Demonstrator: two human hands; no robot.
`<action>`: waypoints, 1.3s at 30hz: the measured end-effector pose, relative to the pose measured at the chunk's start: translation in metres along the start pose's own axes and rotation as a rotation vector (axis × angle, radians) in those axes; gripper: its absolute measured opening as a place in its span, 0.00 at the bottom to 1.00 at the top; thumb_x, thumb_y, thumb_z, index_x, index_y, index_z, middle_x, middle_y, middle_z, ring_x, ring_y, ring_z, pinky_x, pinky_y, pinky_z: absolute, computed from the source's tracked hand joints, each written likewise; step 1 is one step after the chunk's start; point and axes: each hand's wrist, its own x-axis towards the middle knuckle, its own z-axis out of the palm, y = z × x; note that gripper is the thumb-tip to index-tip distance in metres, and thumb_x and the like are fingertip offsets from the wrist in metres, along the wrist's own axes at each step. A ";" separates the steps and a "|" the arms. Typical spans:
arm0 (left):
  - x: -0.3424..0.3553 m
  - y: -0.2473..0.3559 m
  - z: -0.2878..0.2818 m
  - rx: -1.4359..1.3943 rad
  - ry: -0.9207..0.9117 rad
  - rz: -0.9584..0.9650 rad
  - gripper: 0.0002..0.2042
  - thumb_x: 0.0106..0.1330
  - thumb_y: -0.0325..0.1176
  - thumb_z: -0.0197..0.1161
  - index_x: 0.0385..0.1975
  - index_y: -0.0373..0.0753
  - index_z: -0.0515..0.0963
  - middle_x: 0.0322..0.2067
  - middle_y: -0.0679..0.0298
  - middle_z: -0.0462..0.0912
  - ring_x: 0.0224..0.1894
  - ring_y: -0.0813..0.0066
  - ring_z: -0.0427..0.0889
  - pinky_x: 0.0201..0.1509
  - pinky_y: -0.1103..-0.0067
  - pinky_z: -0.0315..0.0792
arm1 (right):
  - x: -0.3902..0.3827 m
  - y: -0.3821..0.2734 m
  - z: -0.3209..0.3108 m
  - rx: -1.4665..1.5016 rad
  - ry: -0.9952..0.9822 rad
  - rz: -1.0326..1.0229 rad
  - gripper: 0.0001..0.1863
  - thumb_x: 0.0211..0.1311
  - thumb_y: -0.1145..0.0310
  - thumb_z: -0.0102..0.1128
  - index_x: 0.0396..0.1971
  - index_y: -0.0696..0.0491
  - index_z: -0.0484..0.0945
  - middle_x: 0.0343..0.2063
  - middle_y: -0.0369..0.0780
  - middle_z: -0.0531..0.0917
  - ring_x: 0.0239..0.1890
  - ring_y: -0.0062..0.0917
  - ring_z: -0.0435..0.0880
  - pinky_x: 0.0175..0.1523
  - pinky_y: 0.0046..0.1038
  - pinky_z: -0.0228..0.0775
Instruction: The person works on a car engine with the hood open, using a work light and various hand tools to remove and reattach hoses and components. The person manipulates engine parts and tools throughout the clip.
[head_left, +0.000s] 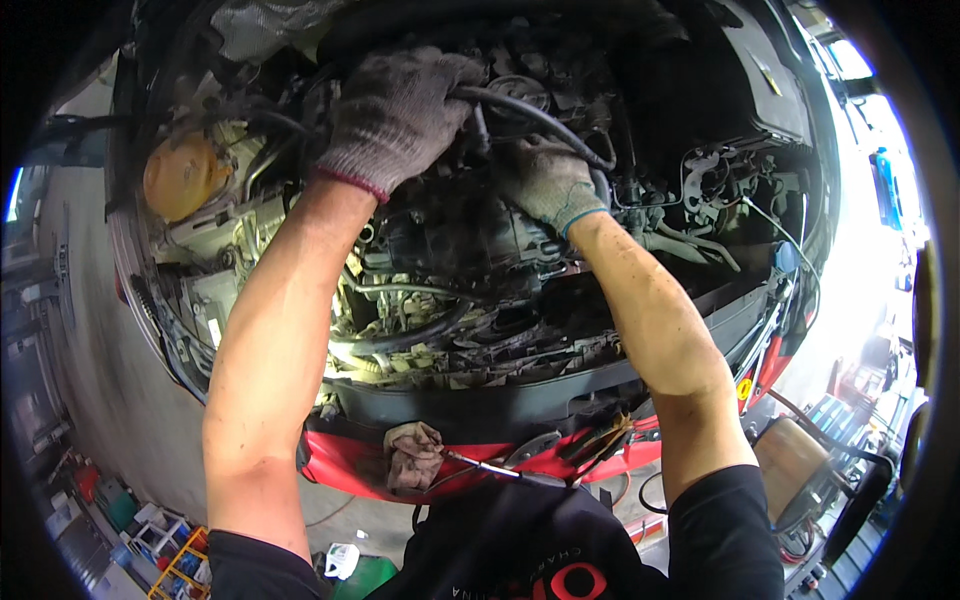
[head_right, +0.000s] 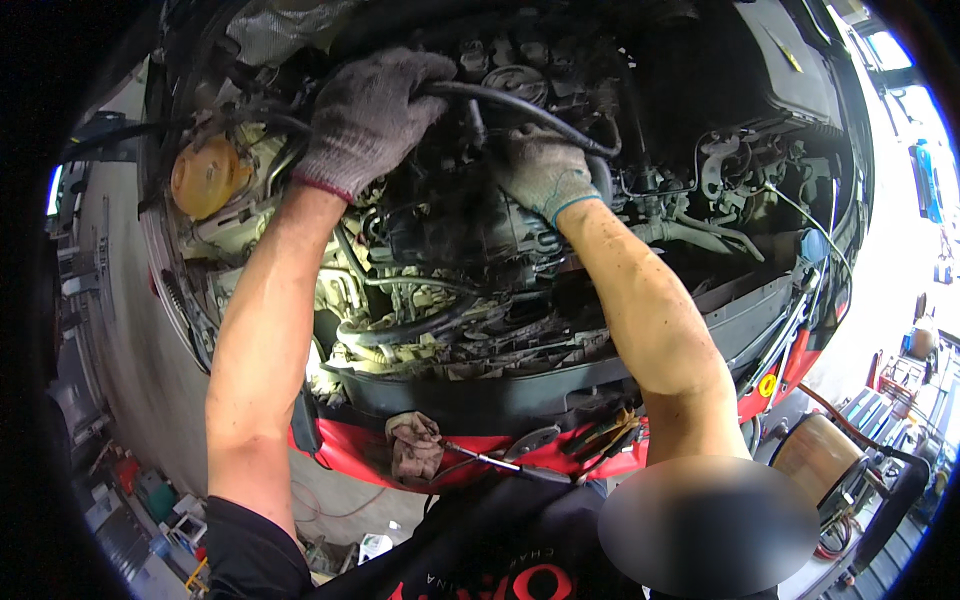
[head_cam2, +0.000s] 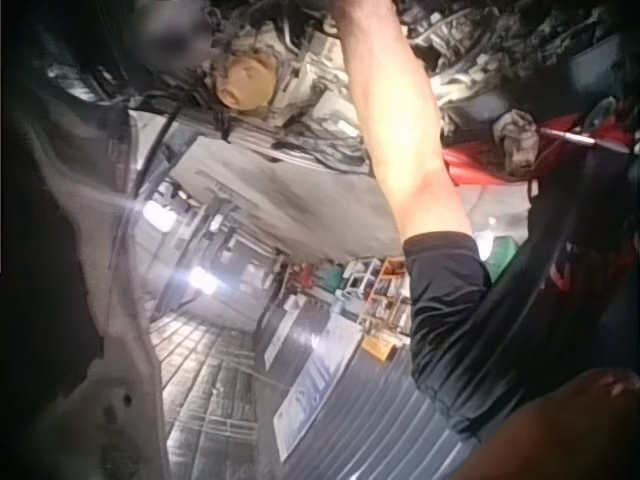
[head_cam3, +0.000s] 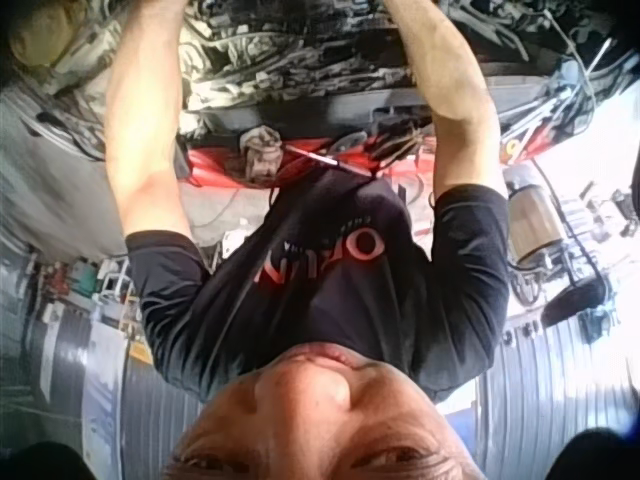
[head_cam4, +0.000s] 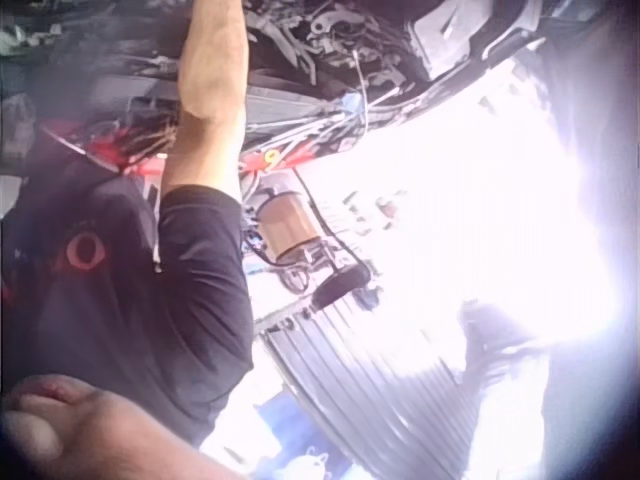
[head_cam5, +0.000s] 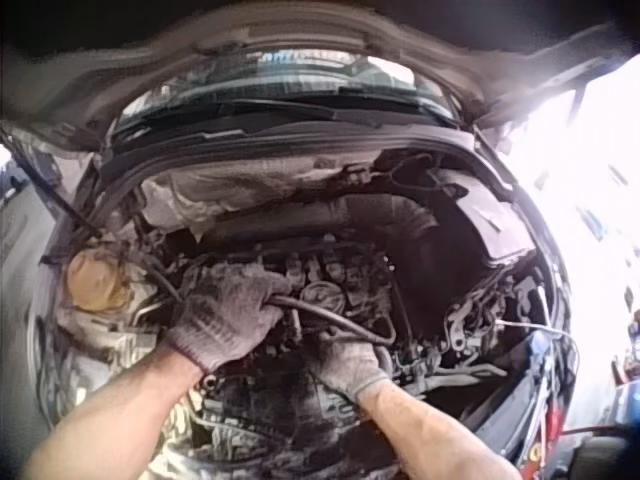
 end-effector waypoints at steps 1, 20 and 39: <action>-0.002 -0.003 0.000 0.010 0.007 0.005 0.16 0.60 0.38 0.69 0.49 0.48 0.84 0.44 0.62 0.86 0.50 0.58 0.84 0.55 0.65 0.77 | 0.002 0.001 0.004 -0.018 0.025 -0.019 0.28 0.67 0.46 0.53 0.57 0.50 0.79 0.55 0.50 0.82 0.57 0.46 0.83 0.61 0.44 0.76; -0.066 0.003 0.146 -0.735 -0.488 -0.668 0.19 0.76 0.46 0.55 0.50 0.35 0.82 0.43 0.52 0.86 0.42 0.59 0.85 0.43 0.67 0.79 | -0.005 0.033 0.013 -0.163 -0.033 -0.105 0.35 0.69 0.38 0.48 0.64 0.49 0.74 0.62 0.50 0.77 0.66 0.45 0.73 0.70 0.47 0.61; -0.065 0.038 0.192 -0.885 0.121 -0.942 0.24 0.70 0.51 0.63 0.54 0.36 0.83 0.49 0.47 0.85 0.53 0.55 0.83 0.57 0.68 0.73 | -0.001 0.045 0.038 -0.071 0.168 -0.154 0.27 0.50 0.50 0.68 0.50 0.46 0.83 0.48 0.44 0.84 0.55 0.41 0.80 0.61 0.47 0.69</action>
